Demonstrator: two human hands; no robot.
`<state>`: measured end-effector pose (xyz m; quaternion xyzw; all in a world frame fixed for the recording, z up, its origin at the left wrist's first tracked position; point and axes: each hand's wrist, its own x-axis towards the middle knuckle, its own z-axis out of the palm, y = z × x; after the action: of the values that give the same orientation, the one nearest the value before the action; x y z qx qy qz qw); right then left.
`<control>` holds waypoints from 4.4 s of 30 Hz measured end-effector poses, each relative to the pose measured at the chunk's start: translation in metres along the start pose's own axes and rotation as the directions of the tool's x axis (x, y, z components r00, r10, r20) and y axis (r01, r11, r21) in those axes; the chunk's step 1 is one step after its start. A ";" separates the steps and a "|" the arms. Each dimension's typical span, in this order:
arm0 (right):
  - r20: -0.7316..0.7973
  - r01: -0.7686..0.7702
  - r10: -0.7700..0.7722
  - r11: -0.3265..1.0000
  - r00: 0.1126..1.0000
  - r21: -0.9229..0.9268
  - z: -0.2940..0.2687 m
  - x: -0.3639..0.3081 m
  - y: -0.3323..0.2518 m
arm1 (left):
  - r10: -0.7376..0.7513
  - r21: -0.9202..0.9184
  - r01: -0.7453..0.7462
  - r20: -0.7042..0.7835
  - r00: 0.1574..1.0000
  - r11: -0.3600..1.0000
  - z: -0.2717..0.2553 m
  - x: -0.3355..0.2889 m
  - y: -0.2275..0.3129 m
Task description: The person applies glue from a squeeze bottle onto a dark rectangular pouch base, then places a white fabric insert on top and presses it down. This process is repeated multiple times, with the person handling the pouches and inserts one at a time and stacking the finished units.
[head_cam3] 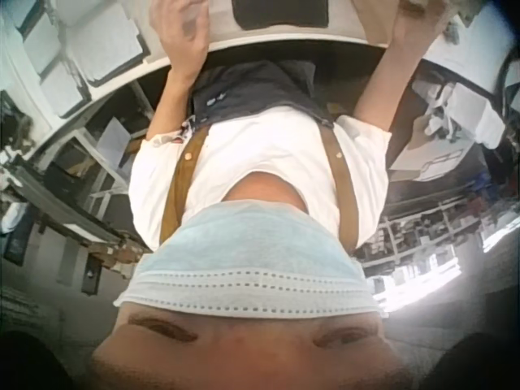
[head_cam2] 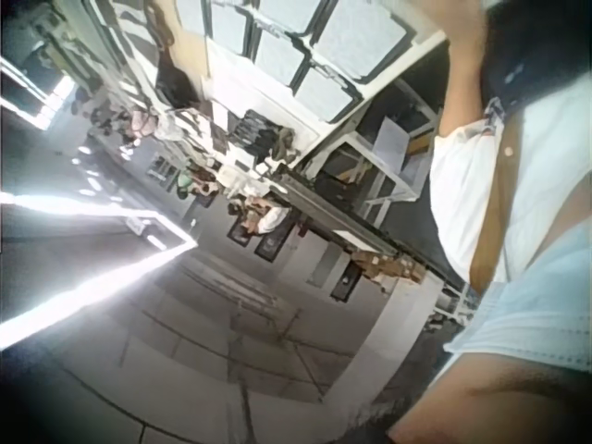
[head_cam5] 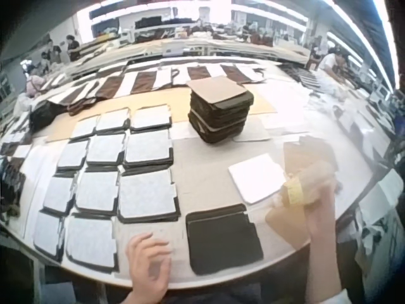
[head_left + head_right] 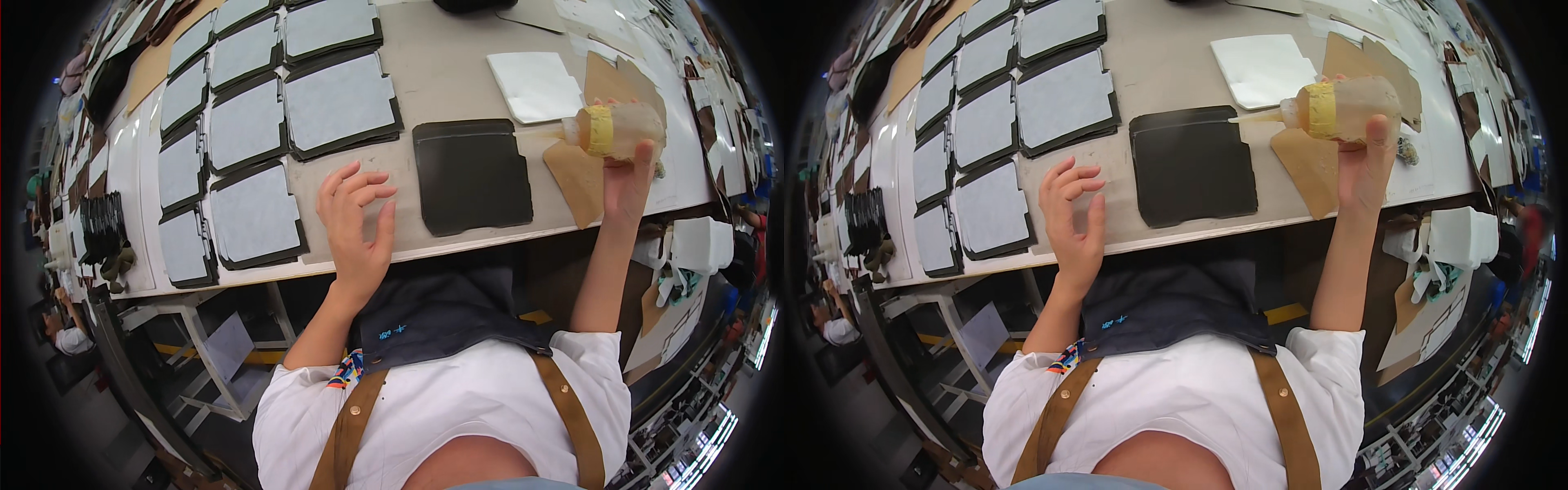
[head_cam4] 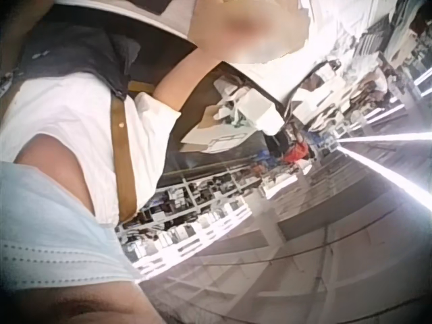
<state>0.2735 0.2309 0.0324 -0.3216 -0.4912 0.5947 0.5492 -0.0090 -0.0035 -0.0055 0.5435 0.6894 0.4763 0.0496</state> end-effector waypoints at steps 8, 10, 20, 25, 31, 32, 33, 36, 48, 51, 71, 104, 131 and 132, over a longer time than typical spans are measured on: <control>0.113 0.130 -0.111 0.976 0.987 -0.174 0.007 0.008 -0.001 | -0.006 0.017 0.006 0.015 1.000 1.000 0.001 0.000 0.001; 0.131 0.133 -0.113 0.978 0.985 -0.163 0.008 0.010 0.001 | -0.004 0.018 0.004 0.013 1.000 1.000 0.001 0.000 0.001; 0.190 0.173 -0.115 0.931 0.975 -0.322 0.007 0.011 -0.004 | 0.006 0.060 -0.008 0.033 0.999 0.998 0.000 0.001 0.003; 0.228 0.160 -0.083 0.927 0.970 -0.340 0.005 0.005 -0.010 | -0.002 0.051 0.001 0.022 1.000 0.999 0.001 0.000 0.001; 0.245 0.170 -0.085 0.921 0.966 -0.350 0.008 -0.003 -0.017 | 0.002 0.050 -0.003 0.015 1.000 0.999 0.002 0.001 0.003; 0.249 0.179 -0.092 0.918 0.964 -0.354 0.008 -0.004 -0.017 | 0.001 0.049 -0.002 0.015 1.000 0.999 0.002 0.001 0.003; 0.248 0.184 -0.096 0.914 0.964 -0.360 0.008 -0.005 -0.019 | 0.002 0.051 -0.002 0.014 1.000 0.999 0.002 0.001 0.003; 0.243 0.196 -0.108 0.907 0.964 -0.373 0.005 -0.006 -0.021 | 0.002 0.055 -0.003 0.014 1.000 0.999 0.002 0.001 0.003; 0.241 0.216 -0.128 0.899 0.962 -0.382 -0.010 -0.008 -0.020 | -0.009 0.056 0.008 0.020 1.000 0.998 0.002 0.001 0.004; 0.238 0.196 -0.109 0.905 0.965 -0.378 -0.010 -0.015 -0.023 | -0.010 0.059 0.009 0.024 1.000 0.998 0.002 0.001 0.004; 0.249 0.102 -0.034 0.958 0.968 -0.267 -0.004 -0.023 -0.022 | -0.008 0.075 0.006 0.021 1.000 0.997 0.002 0.001 0.005; -0.182 0.413 -0.497 0.836 0.848 -0.361 0.016 -0.172 0.012 | 0.006 0.064 -0.006 -0.004 1.000 0.998 0.003 -0.001 0.002; 0.031 0.442 -0.445 0.895 0.895 0.060 0.075 -0.171 0.047 | -0.015 0.031 0.016 -0.016 1.000 0.999 0.002 0.000 0.002; -0.149 0.354 -0.361 0.933 0.921 -0.069 0.076 -0.167 0.041 | -0.015 0.028 0.015 -0.011 1.000 1.000 0.003 0.001 0.002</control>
<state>0.2216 0.0547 -0.0092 -0.2844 -0.5081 0.4467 0.6793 -0.0062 -0.0011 -0.0053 0.5363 0.7002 0.4694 0.0418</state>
